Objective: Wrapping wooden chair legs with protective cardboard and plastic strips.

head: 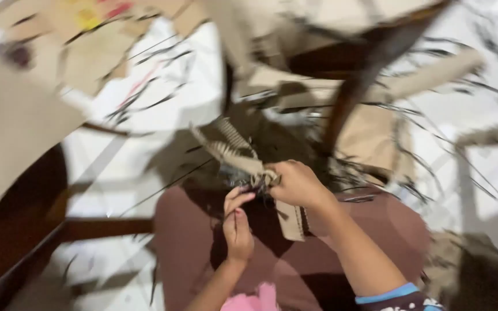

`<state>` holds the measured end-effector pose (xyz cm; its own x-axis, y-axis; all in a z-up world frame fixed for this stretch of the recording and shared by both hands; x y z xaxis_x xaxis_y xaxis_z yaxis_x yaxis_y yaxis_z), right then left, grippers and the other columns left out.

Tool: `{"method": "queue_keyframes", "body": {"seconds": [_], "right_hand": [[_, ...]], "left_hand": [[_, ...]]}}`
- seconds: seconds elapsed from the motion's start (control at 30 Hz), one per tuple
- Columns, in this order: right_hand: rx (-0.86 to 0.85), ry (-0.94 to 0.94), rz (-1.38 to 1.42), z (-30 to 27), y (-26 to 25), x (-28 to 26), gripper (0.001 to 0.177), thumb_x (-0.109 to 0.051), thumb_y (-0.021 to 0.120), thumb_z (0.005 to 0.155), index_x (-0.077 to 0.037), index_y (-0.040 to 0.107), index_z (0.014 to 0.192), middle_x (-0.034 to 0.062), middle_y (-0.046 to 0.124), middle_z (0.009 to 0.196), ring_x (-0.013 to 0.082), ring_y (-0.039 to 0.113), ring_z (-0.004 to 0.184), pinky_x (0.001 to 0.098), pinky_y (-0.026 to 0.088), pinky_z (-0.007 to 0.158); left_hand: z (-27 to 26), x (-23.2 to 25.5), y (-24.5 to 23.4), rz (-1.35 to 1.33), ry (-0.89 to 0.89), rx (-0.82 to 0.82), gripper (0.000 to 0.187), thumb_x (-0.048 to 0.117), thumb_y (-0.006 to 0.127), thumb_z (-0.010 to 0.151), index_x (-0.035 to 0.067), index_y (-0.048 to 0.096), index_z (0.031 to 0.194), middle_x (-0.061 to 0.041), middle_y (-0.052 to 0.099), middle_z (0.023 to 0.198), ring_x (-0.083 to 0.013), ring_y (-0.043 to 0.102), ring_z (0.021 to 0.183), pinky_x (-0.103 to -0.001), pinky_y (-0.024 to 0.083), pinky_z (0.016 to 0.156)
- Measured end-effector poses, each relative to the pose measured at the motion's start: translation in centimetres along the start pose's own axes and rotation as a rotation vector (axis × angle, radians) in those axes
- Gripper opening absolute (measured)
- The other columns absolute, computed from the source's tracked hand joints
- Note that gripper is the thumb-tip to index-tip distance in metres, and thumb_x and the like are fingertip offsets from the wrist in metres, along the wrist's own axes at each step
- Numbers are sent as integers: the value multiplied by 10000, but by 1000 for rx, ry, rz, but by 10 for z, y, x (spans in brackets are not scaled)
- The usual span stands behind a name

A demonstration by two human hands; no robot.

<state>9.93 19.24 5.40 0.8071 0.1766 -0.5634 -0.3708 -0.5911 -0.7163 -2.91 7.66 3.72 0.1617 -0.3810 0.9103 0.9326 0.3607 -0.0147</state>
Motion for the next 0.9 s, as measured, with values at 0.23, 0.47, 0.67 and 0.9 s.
{"method": "queue_keyframes", "body": {"seconds": [0.23, 0.47, 0.67, 0.9], "right_hand": [[-29, 119, 34, 135, 93, -33, 386, -447, 865, 746, -124, 770, 934, 99, 791, 985, 318, 746, 1048, 417, 598, 868], [239, -449, 203, 168, 98, -83, 875, -465, 849, 802, -36, 463, 1461, 332, 557, 1379, 480, 502, 1328, 560, 409, 1120], [14, -579, 601, 72, 87, -110, 414, -219, 657, 984, -70, 656, 1370, 164, 675, 1333, 311, 583, 1307, 491, 416, 1155], [97, -487, 623, 68, 134, -78, 247, -225, 514, 1091, -122, 720, 1002, 10, 618, 764, 121, 565, 764, 306, 520, 696]], "left_hand": [[17, -23, -75, -59, -252, 170, 494, 328, 308, 1125, 42, 584, 1418, -209, 502, 1506, -367, 420, 1417, -529, 305, 1173], [37, -30, -102, -113, -435, 258, 581, 435, 321, 1101, 49, 459, 1512, -198, 392, 1593, -365, 347, 1478, -499, 271, 1218], [25, -43, -104, -113, -474, 215, 563, 455, 299, 1104, 220, 357, 1613, -116, 61, 1735, -366, 47, 1562, -515, 155, 1242], [-17, -24, -133, 118, -207, 140, 520, 246, 363, 1117, 120, 324, 1620, -228, 84, 1710, -421, 118, 1552, -546, 133, 1249]]}}
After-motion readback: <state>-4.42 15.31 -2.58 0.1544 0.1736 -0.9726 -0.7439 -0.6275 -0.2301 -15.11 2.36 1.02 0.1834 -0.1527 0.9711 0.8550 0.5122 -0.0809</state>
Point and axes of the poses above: each hand's wrist, its own z-axis towards the middle knuckle, its own y-axis out of the palm, x = y × z, the point moved 9 cm from there along z, towards the middle knuckle
